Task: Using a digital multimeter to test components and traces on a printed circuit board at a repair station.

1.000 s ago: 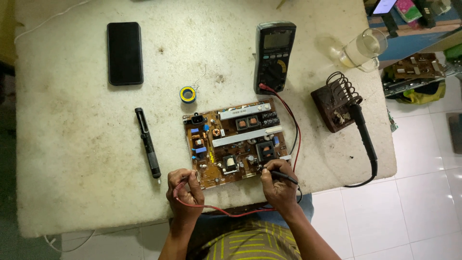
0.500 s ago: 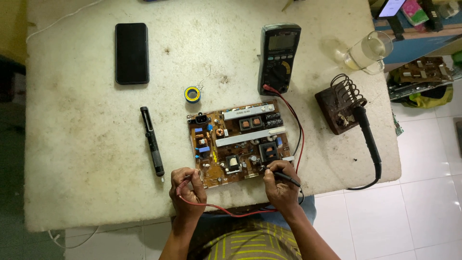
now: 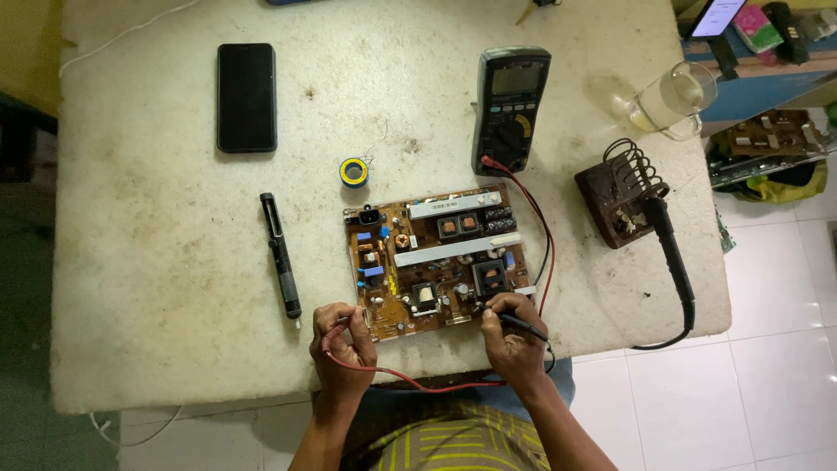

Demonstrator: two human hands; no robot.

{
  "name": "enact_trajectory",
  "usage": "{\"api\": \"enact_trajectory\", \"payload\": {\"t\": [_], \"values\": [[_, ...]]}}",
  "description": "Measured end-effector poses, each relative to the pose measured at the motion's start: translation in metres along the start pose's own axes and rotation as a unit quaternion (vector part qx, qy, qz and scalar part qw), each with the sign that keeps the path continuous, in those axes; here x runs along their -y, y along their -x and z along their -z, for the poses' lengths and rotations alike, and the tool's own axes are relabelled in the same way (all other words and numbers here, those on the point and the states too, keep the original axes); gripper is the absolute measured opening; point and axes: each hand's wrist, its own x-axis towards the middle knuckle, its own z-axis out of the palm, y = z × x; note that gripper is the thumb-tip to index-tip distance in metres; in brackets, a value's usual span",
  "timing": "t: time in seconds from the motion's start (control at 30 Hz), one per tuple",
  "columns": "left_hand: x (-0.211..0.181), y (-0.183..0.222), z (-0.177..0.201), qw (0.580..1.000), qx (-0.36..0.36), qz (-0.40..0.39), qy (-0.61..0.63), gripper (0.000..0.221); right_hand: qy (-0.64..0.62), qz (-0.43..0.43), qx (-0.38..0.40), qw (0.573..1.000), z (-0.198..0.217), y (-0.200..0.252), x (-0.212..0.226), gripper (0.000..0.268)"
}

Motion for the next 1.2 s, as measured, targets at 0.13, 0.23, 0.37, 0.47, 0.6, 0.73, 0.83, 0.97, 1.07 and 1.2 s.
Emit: {"api": "enact_trajectory", "payload": {"t": [0.13,0.23,0.37,0.47,0.6,0.73,0.83,0.97,1.07,1.2], "values": [[0.003,0.003,0.0,1.0,-0.003,0.009,-0.009,0.008,0.014,0.016,-0.001,1.0,-0.001,0.001,-0.004,0.005],[0.007,0.006,-0.001,0.999,0.008,0.033,-0.002,0.009,-0.002,0.026,-0.009,1.0,-0.002,0.002,-0.006,0.004],[-0.001,0.003,0.002,1.0,-0.024,0.005,0.012,0.01,-0.012,0.022,-0.009,1.0,-0.002,0.005,-0.009,0.005],[-0.008,-0.007,0.001,0.998,-0.045,-0.027,0.026,0.011,-0.001,0.032,-0.015,0.999,-0.002,0.006,-0.013,0.005],[-0.013,-0.037,-0.006,0.997,-0.044,-0.035,0.051,0.009,0.021,0.037,-0.01,0.999,-0.002,0.01,-0.015,0.007],[-0.015,-0.077,-0.02,0.996,-0.023,-0.051,0.072,0.01,0.002,0.041,-0.015,0.999,-0.004,0.009,-0.017,0.007],[-0.016,-0.094,-0.033,0.996,0.011,-0.023,0.088,0.011,0.003,0.034,-0.013,0.999,-0.003,0.01,-0.016,0.009],[-0.006,-0.096,-0.053,0.996,0.05,0.011,0.079,0.013,-0.007,0.042,-0.024,0.999,-0.003,0.006,-0.01,0.006],[0.003,-0.087,-0.06,0.998,0.052,-0.039,0.023,0.01,0.0,0.045,-0.025,0.999,-0.003,0.006,-0.009,0.007],[0.003,-0.087,-0.061,0.995,0.033,-0.097,0.017,0.011,-0.028,0.056,-0.028,0.998,-0.002,0.009,-0.01,0.007]]}}
